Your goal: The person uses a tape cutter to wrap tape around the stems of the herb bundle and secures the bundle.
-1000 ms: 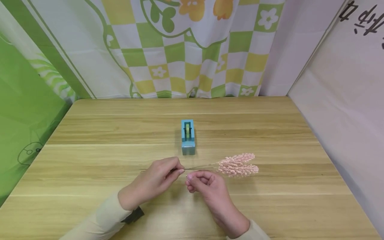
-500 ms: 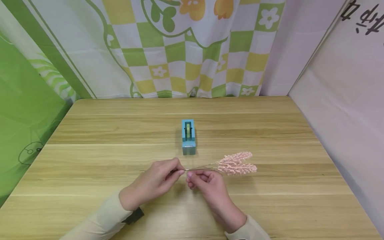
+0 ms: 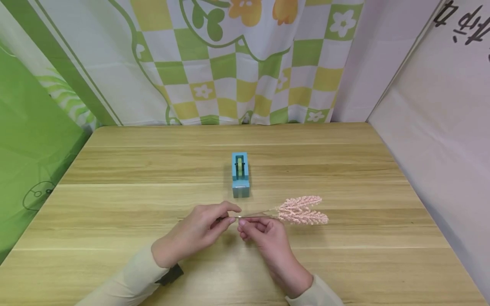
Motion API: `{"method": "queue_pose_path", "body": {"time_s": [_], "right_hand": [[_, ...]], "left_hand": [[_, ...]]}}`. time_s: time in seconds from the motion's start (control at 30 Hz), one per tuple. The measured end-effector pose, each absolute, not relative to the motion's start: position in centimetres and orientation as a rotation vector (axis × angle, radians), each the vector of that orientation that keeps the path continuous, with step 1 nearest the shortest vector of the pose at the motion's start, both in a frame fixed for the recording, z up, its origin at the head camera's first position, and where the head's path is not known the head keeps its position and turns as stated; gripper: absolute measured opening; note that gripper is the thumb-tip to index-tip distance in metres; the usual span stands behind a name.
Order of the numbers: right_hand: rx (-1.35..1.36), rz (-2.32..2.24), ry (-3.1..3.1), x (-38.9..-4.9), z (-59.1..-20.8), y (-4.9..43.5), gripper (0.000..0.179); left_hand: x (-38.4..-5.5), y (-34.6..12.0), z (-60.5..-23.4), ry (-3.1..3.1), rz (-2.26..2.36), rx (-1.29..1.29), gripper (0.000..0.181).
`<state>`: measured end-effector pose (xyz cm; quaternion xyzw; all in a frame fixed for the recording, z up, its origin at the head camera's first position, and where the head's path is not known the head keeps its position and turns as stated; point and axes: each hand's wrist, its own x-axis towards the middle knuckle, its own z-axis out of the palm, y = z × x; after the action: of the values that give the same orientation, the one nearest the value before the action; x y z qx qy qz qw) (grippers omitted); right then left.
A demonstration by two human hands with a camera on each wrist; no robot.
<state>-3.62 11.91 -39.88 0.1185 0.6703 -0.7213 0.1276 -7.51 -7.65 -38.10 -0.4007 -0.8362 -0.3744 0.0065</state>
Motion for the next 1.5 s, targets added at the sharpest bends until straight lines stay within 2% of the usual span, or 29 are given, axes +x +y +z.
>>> {"method": "queue_pose_path", "body": {"time_s": [0.43, 0.6, 0.77, 0.93, 1.0, 1.1, 1.2, 1.37, 1.5], "right_hand": [[0.284, -2.073, 1.937, -3.5, -40.1, 12.3, 0.036], [0.169, -1.982, 1.958, -3.2, -40.4, 12.8, 0.036], [-0.239, -1.754, 2.179, -2.7, -39.7, 13.6, 0.024], [-0.730, -1.532, 2.748, -2.4, -37.8, 14.0, 0.003], [-0.879, -1.468, 2.953, -2.6, -37.2, 14.1, 0.002], [-1.089, -1.341, 3.174, -3.2, -36.7, 14.3, 0.010], [-1.190, -1.137, 3.283, -4.0, -36.5, 14.6, 0.033], [-1.320, -0.853, 3.350, -4.9, -36.8, 14.6, 0.026], [-1.341, -0.810, 3.335, -5.3, -37.4, 14.4, 0.029]], "left_hand": [[-7.6, -7.6, -38.3, -2.502, -1.117, -1.280, 0.016], [-7.6, -7.7, -38.2, -2.497, -1.106, -1.265, 0.014], [-7.7, -7.6, -38.3, -2.480, -1.094, -1.280, 0.014], [-7.8, -7.6, -38.4, -2.489, -1.091, -1.291, 0.014], [-7.8, -7.6, -38.4, -2.492, -1.087, -1.299, 0.014], [-7.8, -7.6, -38.4, -2.493, -1.084, -1.304, 0.013], [-7.8, -7.6, -38.4, -2.483, -1.077, -1.306, 0.012], [-7.8, -7.4, -38.3, -2.481, -1.083, -1.290, 0.011], [-7.8, -7.3, -38.5, -2.477, -1.067, -1.283, 0.010]]}}
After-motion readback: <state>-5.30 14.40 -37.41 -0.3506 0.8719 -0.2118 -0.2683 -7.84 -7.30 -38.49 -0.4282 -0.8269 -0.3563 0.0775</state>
